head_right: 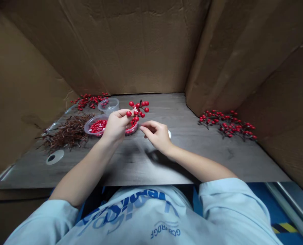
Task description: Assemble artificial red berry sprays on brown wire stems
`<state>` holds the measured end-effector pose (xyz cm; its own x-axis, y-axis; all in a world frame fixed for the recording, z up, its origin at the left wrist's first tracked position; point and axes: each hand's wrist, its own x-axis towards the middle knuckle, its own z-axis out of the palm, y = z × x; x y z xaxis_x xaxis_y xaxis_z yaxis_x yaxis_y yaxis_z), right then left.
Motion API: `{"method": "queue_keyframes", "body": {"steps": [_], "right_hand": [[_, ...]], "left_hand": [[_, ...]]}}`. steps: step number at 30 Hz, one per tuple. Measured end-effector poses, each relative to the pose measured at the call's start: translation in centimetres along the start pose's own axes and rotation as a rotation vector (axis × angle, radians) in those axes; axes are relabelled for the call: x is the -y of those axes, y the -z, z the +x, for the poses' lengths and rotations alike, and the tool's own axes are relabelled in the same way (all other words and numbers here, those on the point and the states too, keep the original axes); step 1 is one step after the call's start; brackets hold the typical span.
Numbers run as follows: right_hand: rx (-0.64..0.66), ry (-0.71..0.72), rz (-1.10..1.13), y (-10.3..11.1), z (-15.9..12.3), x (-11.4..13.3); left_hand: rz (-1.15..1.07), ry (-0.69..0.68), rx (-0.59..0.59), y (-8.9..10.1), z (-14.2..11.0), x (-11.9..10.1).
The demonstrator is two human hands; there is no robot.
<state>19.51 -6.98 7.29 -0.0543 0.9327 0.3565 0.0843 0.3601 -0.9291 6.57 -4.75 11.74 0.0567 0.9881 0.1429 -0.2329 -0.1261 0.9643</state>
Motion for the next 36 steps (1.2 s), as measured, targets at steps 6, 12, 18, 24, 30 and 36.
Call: {"method": "queue_keyframes", "body": {"steps": [6,12,18,24,30,36], "right_hand": [[-0.085,-0.087,0.087,2.7,-1.6,0.3],[-0.216,-0.038,0.106,5.8,-4.1,-0.1],[-0.357,-0.034,0.111,7.6,-6.3,-0.3],[-0.569,-0.068,0.066,9.5,-7.8,-0.8],[-0.703,-0.058,-0.070,11.9,-8.1,-2.2],[-0.775,-0.088,-0.583,16.7,-7.5,-3.7]], "left_hand": [[-0.062,0.072,0.185,-4.7,-0.9,0.5],[-0.086,0.149,0.308,-8.5,-1.6,2.5],[-0.108,0.242,0.374,-11.3,-2.4,4.5],[-0.065,0.337,0.387,-14.2,-2.7,6.0],[-0.110,0.335,0.415,-16.3,-2.8,7.5],[-0.053,0.378,0.466,-17.1,-2.9,9.6]]}}
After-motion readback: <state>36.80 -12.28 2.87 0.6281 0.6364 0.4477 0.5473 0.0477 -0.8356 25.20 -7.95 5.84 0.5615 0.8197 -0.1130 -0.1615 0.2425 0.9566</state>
